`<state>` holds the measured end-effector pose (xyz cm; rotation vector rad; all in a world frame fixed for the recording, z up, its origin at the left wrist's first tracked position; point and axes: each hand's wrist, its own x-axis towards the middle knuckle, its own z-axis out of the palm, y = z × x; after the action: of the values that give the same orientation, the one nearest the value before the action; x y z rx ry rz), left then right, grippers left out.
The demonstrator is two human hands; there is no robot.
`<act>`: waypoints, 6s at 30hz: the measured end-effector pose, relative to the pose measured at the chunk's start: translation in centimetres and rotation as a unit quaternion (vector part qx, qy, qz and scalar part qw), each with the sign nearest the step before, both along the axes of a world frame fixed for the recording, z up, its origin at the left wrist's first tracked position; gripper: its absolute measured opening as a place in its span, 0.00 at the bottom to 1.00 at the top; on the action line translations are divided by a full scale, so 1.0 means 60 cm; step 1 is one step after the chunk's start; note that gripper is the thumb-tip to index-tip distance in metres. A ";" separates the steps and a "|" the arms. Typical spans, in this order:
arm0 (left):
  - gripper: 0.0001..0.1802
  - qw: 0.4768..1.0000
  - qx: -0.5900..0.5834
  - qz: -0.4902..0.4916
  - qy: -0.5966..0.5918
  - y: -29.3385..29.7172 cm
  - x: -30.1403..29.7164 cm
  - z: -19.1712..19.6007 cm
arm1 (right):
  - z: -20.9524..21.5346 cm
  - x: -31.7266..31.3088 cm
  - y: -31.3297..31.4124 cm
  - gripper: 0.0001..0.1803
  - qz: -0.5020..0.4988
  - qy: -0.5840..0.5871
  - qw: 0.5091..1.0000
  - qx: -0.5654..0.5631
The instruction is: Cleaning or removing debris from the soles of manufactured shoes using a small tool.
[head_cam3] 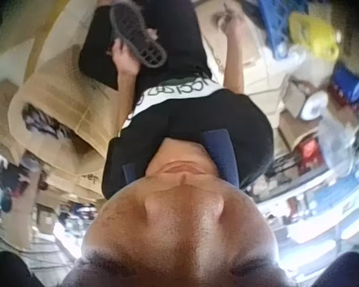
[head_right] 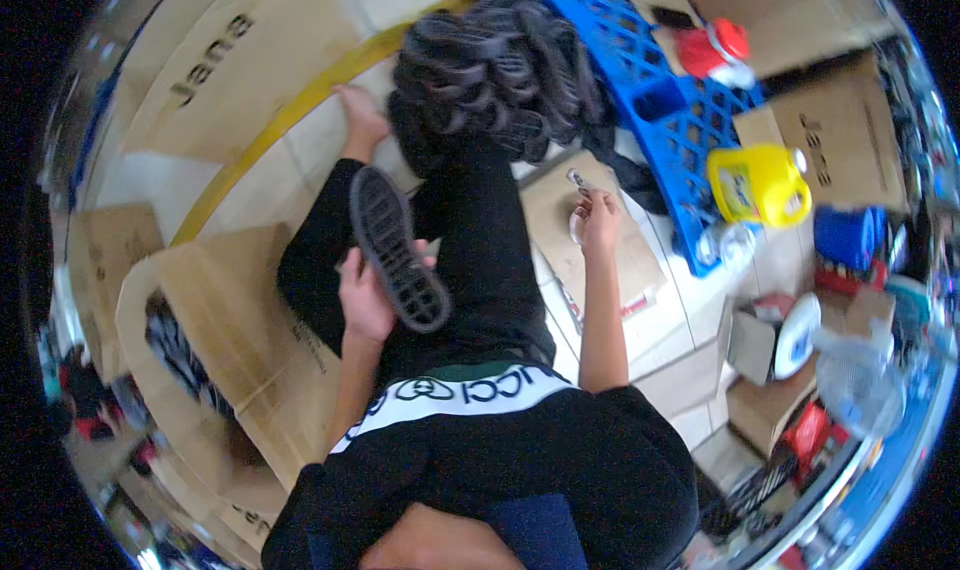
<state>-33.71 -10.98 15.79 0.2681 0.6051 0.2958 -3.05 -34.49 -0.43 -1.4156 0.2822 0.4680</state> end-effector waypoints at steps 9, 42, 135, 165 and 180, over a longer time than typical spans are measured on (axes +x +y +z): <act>0.39 0.986 0.106 -0.074 -0.105 0.023 -0.006 0.014 | 0.329 -0.178 0.289 0.10 0.353 0.094 0.901 0.234; 0.35 0.980 0.178 -0.052 -0.070 0.058 -0.063 0.027 | 0.392 -0.269 0.358 0.05 0.558 -0.445 0.700 0.024; 0.31 0.961 0.157 0.200 -0.106 0.096 -0.070 0.046 | 0.415 -0.319 0.412 0.07 0.590 -0.568 0.571 0.064; 0.32 0.975 0.127 0.169 -0.069 0.097 -0.070 0.046 | 0.389 -0.291 0.383 0.10 0.525 -0.726 0.444 -0.015; 0.36 0.990 0.108 0.093 -0.014 0.106 0.002 -0.024 | 0.305 -0.226 0.226 0.08 0.507 -0.437 0.742 0.013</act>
<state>-33.57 -4.63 14.35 0.4161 0.5720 0.5455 -16.60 -20.93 17.84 -1.5135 -1.3344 0.5983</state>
